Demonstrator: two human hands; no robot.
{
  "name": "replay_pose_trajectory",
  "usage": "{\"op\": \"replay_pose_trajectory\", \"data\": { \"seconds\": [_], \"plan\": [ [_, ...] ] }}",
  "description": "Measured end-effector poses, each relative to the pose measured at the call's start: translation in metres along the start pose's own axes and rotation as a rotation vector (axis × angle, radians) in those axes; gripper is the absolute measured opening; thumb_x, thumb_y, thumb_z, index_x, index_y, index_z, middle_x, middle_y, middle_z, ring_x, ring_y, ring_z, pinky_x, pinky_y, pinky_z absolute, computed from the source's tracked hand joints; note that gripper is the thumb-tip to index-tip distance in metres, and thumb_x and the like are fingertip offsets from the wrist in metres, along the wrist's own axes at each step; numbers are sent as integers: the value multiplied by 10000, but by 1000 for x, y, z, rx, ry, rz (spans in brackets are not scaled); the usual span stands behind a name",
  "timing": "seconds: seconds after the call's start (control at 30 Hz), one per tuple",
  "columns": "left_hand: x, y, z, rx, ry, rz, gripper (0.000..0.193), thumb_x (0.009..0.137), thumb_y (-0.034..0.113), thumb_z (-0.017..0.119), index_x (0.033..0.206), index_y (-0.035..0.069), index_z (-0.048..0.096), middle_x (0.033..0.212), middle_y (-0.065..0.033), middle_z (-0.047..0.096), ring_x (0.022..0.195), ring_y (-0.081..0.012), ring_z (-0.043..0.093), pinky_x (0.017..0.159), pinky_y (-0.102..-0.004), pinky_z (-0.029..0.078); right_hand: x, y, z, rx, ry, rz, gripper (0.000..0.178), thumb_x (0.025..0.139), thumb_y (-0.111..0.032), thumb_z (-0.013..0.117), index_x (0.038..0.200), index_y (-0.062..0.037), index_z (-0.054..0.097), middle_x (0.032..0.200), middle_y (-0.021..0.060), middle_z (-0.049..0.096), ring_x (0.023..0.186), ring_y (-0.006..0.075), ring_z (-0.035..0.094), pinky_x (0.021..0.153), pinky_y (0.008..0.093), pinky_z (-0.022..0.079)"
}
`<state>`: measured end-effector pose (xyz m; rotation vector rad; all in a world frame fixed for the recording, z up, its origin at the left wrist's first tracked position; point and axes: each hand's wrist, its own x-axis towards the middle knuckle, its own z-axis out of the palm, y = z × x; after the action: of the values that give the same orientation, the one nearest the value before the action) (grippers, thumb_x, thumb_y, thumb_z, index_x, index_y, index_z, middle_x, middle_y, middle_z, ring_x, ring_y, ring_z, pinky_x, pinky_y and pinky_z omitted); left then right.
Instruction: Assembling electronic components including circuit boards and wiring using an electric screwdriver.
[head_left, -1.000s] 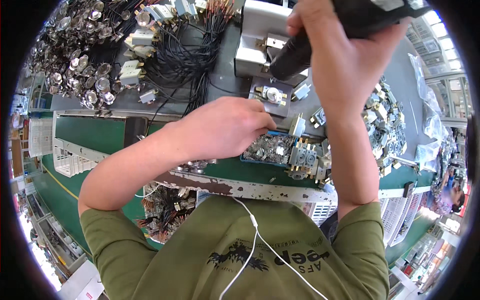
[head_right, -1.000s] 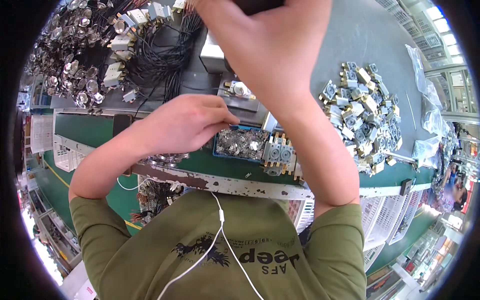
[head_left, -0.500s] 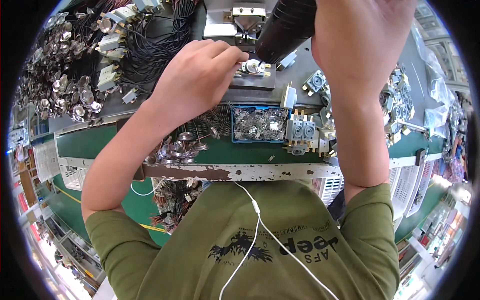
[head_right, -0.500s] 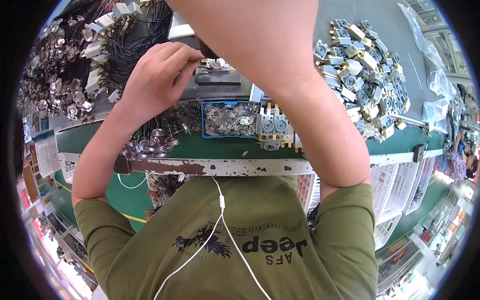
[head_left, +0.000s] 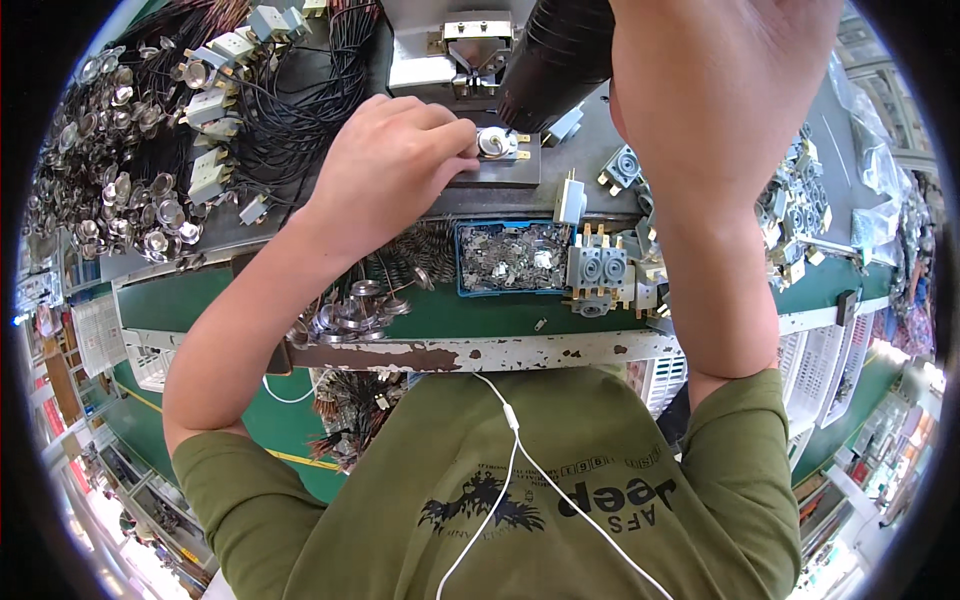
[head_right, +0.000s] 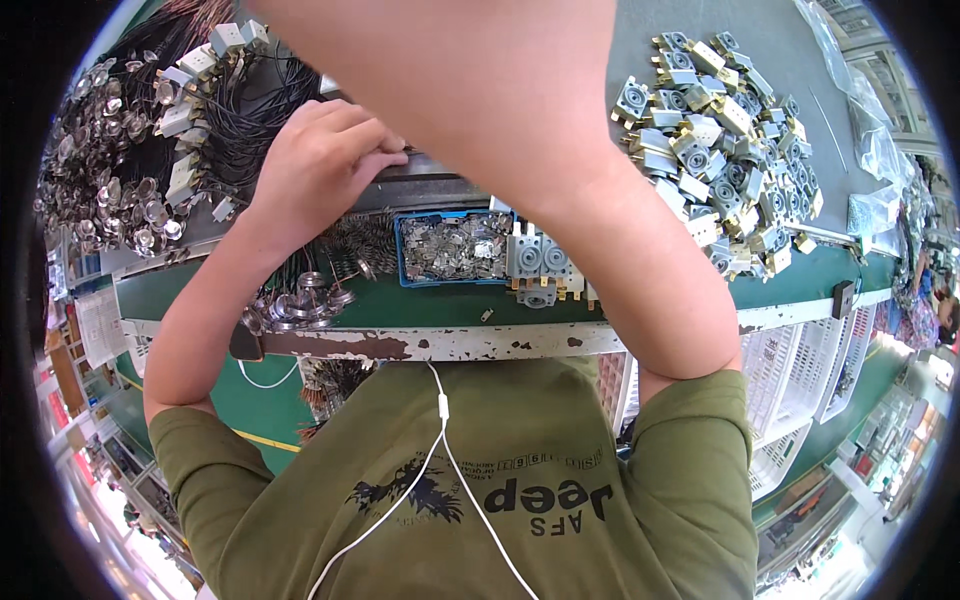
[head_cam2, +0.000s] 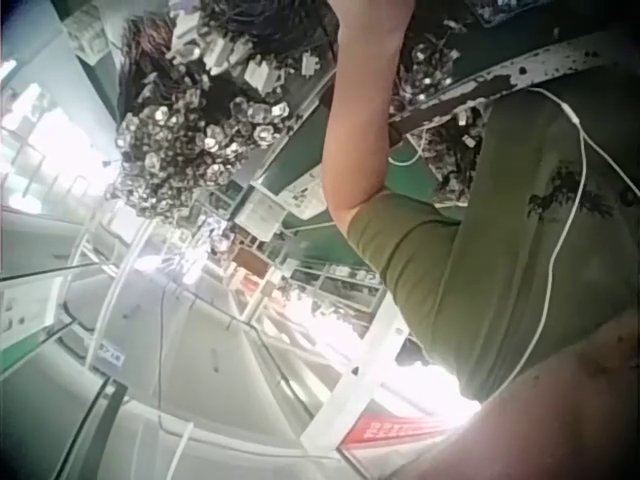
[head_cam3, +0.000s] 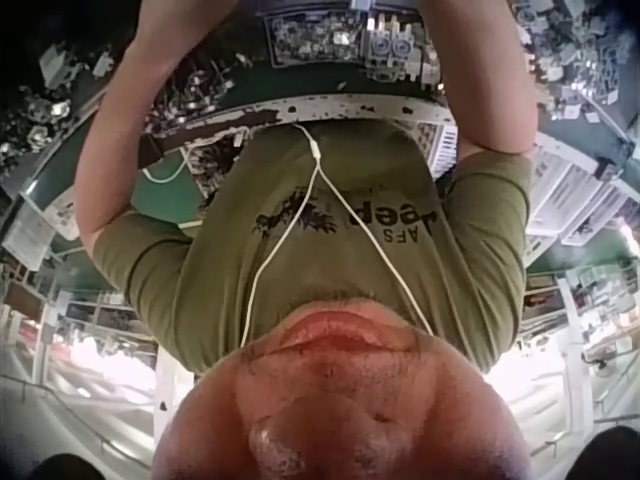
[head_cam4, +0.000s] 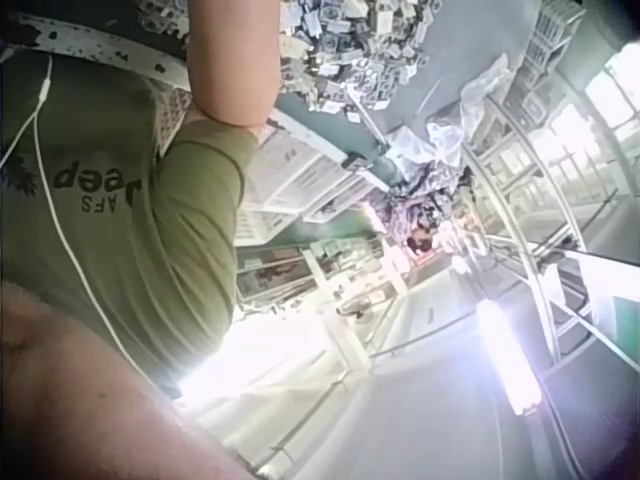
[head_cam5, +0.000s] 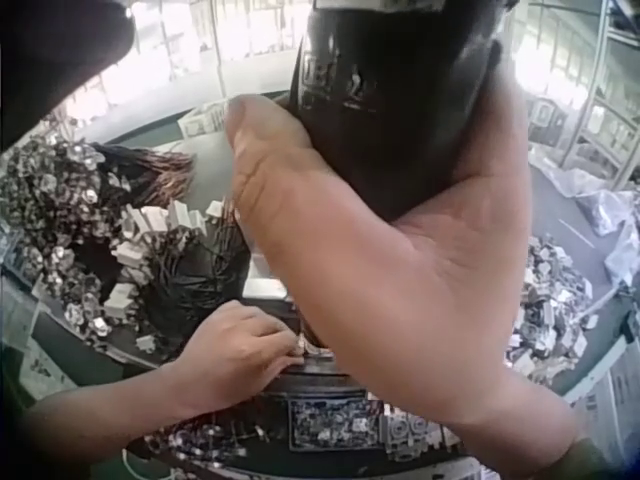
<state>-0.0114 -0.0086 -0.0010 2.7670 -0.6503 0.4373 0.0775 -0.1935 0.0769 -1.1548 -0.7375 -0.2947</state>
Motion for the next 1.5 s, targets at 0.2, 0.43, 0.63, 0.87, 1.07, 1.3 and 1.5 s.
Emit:
{"op": "replay_pose_trajectory", "data": {
  "seconds": [0.2,0.43,0.63,0.87,1.07,1.3,1.5],
  "plan": [
    [-13,-5,13,-60,75,-47,97,849,136,755,896,100,679,963,0,699,871,-241,658,780,-397,492,-8,5,26,32,-21,-26,148,929,9,730,985,-1,594,805,90,702,620,143,671,535,272,538],
    [-14,-2,11,-186,20,-97,92,847,93,739,888,100,657,942,-9,677,876,-245,647,757,-403,493,-1,16,35,67,-59,-55,111,936,11,713,946,0,603,777,89,699,610,149,670,533,277,536],
    [-15,-3,12,-171,20,-100,91,844,108,751,900,107,679,929,-7,672,895,-242,641,767,-397,490,-1,17,42,91,-91,-78,93,943,13,698,913,2,611,754,87,696,602,154,669,532,281,535],
    [-15,-6,10,-181,-17,-118,88,839,98,747,897,92,681,930,-10,678,906,-251,647,789,-405,502,2,20,37,122,-122,-99,99,951,16,681,874,3,620,726,85,693,593,160,668,531,285,534],
    [-13,-10,16,-202,85,-73,108,834,92,753,912,83,680,927,-19,717,887,-267,674,808,-411,539,5,19,27,145,-157,-117,124,958,18,667,841,5,628,703,84,690,585,165,667,530,289,533],
    [-14,-13,17,-268,36,-107,172,834,149,787,960,78,693,931,-38,735,904,-279,690,817,-419,548,7,23,21,185,-191,-128,159,964,20,652,807,6,636,680,82,687,577,170,666,528,293,532],
    [-13,-10,17,-229,58,-76,234,839,246,810,953,80,692,895,-39,721,912,-282,691,798,-420,533,11,25,20,77,-305,-173,168,945,28,682,784,11,636,676,80,684,578,165,668,541,289,541]
  ]
}}
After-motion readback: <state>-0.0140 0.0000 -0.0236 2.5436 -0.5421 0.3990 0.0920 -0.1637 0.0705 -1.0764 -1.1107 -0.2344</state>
